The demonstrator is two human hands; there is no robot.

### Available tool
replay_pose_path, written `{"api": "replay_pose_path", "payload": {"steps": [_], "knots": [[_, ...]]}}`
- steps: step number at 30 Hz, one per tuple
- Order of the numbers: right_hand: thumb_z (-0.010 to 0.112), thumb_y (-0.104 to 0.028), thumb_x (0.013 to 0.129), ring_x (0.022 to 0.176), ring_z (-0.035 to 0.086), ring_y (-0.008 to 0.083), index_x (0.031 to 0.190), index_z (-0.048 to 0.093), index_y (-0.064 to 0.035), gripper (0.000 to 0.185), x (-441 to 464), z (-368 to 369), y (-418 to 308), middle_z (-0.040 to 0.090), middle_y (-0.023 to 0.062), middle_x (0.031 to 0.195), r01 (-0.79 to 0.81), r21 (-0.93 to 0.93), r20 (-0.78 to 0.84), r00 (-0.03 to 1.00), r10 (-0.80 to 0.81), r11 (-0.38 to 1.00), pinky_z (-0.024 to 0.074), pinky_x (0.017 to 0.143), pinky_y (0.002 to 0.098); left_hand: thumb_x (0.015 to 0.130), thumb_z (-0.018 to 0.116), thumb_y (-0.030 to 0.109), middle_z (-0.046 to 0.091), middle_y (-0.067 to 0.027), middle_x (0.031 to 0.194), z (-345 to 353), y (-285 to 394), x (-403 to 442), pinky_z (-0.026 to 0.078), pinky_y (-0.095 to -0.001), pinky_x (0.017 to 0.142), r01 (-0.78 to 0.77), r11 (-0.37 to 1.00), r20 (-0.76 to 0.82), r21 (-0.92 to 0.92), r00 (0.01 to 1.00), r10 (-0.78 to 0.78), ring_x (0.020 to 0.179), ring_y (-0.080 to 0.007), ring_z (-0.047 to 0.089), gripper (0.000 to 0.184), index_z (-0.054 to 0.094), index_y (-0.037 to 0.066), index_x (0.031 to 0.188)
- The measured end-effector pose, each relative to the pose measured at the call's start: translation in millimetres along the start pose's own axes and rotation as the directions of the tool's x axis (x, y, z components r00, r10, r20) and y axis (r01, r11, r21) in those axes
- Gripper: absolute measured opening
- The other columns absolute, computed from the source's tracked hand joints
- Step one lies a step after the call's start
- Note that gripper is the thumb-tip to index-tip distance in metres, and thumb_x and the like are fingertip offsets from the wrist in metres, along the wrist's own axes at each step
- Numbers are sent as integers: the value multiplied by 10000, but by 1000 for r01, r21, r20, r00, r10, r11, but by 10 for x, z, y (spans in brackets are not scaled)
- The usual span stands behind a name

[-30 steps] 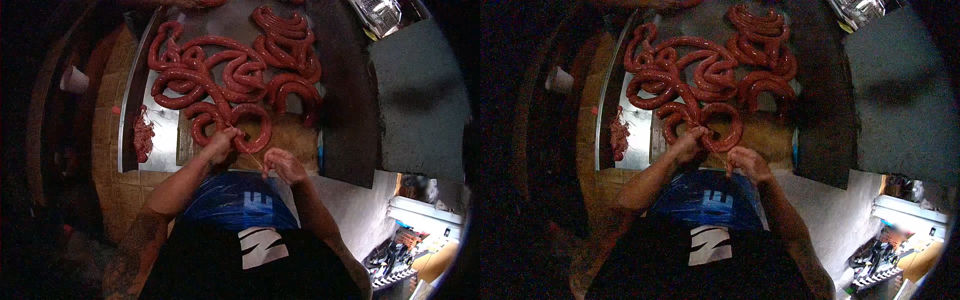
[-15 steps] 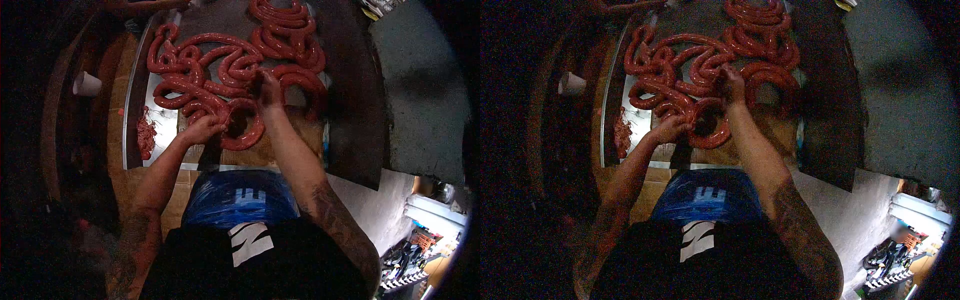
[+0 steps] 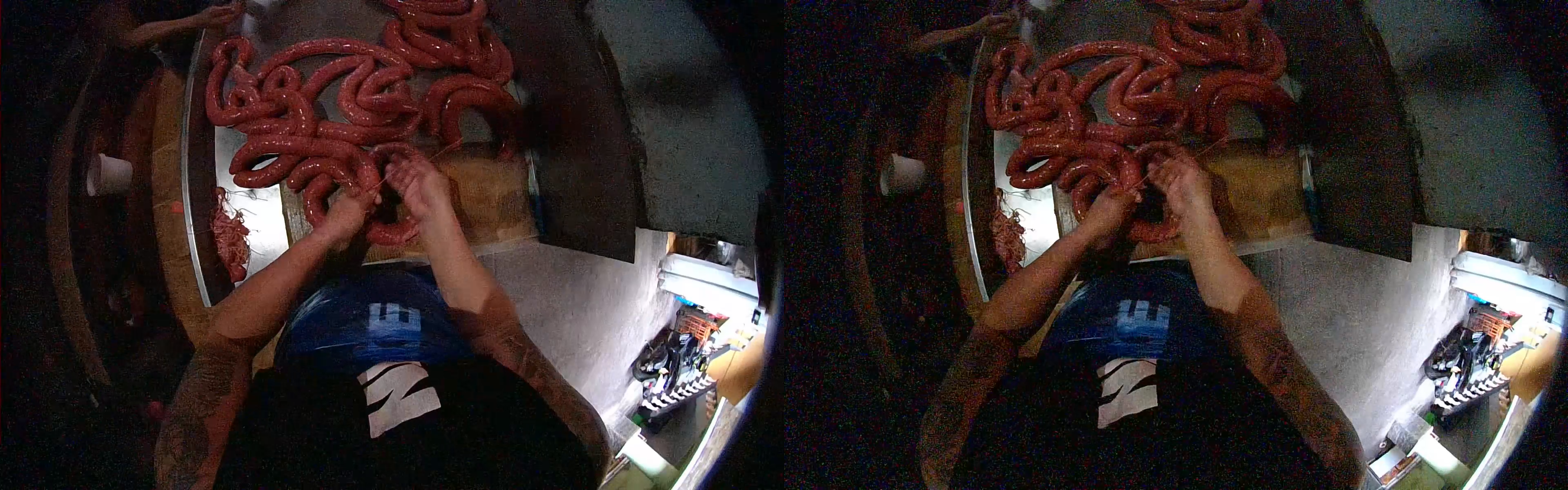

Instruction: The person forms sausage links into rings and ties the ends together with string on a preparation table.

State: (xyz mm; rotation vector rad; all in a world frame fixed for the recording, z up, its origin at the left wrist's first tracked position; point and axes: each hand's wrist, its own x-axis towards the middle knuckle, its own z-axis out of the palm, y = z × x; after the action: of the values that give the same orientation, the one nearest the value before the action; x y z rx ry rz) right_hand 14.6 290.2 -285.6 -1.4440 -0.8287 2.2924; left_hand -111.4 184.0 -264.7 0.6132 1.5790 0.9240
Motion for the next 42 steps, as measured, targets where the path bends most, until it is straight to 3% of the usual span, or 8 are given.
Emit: {"api": "replay_pose_path", "payload": {"steps": [5,12,19,21,26,27,37,42], "knots": [[539,-86,874,852,581,271,1162,565,-40,293,-138,325,-391,581,147,914,696,-709,297,443,-846,115,485,770,391,938,478,229,603,-96,931,121,-330,172,433,-336,784,-92,988,20,125,996,90,879,-223,557,264,611,18,1025],[571,-80,790,839,555,283,1028,627,-17,253,-542,-11,-78,598,138,896,571,-821,458,674,-580,16,460,759,337,939,439,207,547,-216,1164,164,-562,366,423,-417,885,-340,751,16,566,915,403,1050,-358,528,300,565,19,1137],[501,-169,868,896,580,266,1040,639,-59,246,648,-483,499,641,101,915,582,-728,415,794,-443,362,489,786,374,929,447,204,619,-189,839,12,19,203,451,-395,773,-270,944,76,191,963,260,823,-306,604,275,606,-15,878],[473,-165,896,849,616,217,1072,630,-63,257,414,63,51,656,67,980,139,-178,275,958,-86,974,512,756,311,924,450,197,619,-188,843,-158,180,147,453,-397,772,-271,933,134,236,960,245,830,-308,604,266,610,-9,873],[527,-126,864,874,627,180,1110,618,-65,270,321,274,-244,652,64,1030,-15,-367,494,844,208,930,518,764,283,864,526,156,626,-113,914,-472,339,53,445,-354,832,-343,890,415,302,888,201,888,-258,586,145,622,61,915],[543,-109,849,913,623,180,1114,617,-59,279,327,257,-252,653,67,1037,-28,-385,537,806,249,922,514,786,300,864,563,155,624,-60,884,-457,518,-3,452,-317,799,66,989,338,129,935,-107,848,-187,579,121,632,63,901],[608,-120,841,1002,596,213,1026,646,-49,201,-212,-148,-359,648,84,1041,436,-669,422,889,-175,602,445,919,350,912,452,181,539,-14,742,-198,278,247,387,-269,619,156,972,210,-177,971,-117,681,-130,478,211,576,62,788],[602,-121,850,1064,551,265,1112,587,-60,269,-551,-588,-463,605,103,1020,332,242,397,823,-406,912,395,971,435,894,436,191,532,-27,726,-260,-36,443,387,-294,622,-405,852,221,332,911,347,668,-145,479,217,555,73,756]]}}
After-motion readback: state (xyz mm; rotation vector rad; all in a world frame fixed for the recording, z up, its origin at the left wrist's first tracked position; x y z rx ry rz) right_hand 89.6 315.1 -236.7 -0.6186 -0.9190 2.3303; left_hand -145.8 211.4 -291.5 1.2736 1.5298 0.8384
